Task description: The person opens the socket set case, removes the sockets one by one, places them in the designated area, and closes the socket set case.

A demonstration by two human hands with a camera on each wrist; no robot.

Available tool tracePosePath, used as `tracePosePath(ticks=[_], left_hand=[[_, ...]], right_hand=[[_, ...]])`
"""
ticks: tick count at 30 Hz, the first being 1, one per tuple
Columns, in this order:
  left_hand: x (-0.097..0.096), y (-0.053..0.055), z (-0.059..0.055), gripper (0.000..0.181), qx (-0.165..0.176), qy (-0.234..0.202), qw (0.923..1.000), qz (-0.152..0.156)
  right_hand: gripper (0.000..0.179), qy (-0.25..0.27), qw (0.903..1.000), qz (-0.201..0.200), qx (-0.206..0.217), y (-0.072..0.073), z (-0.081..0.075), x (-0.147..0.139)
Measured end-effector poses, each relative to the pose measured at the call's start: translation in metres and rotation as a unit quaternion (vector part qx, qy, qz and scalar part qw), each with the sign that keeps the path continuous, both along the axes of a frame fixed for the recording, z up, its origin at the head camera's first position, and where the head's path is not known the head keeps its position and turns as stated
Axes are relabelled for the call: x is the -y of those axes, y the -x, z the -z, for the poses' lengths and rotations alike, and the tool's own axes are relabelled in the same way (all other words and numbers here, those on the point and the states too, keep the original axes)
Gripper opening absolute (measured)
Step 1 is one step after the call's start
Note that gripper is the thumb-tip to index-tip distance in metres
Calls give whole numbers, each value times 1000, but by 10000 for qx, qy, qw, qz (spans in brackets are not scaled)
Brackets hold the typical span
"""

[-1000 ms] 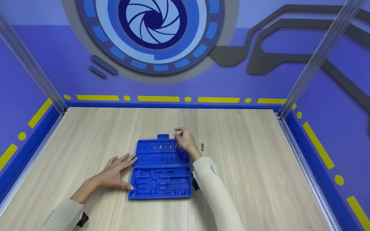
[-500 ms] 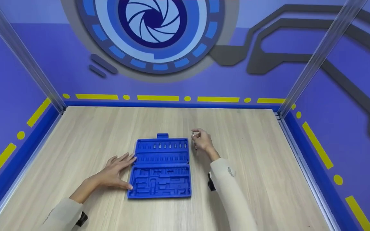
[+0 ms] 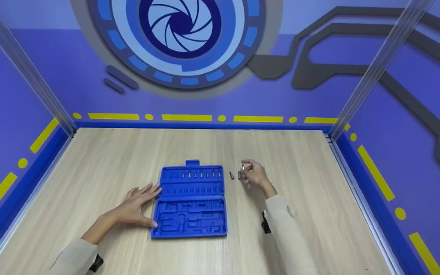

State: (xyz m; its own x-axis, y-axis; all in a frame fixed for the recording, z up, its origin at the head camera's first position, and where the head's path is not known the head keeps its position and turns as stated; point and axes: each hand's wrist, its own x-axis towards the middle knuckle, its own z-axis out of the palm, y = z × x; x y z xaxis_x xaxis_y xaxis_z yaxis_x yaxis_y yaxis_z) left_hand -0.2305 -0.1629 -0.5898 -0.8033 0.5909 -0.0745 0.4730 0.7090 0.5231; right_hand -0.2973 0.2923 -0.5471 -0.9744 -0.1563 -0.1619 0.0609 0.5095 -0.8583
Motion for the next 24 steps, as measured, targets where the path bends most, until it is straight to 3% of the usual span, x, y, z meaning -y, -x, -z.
tracePosePath(ticks=[2,6,9,16,24], left_hand=[[0,0,1,124,-27,-23,10000,14],[2,0,2,124,-37,-81,10000,15],[2,-1,3,124,-32,-122,9999,8],[3,-2,3,123,-54,-100,9999,-57],[0,1,4,124,-159,-127,9998,50]], right_hand=[[44,36,9999,-129,82,-6,-8,-1],[43,-39,9995,-245,207,-8,-6,-7],[42,-257,9995,-191,76,-5,9,-12],[37,-764,9964,-150,-340,-6,26,-9],[38,-1422,9890,214,-332,-6,36,-9]])
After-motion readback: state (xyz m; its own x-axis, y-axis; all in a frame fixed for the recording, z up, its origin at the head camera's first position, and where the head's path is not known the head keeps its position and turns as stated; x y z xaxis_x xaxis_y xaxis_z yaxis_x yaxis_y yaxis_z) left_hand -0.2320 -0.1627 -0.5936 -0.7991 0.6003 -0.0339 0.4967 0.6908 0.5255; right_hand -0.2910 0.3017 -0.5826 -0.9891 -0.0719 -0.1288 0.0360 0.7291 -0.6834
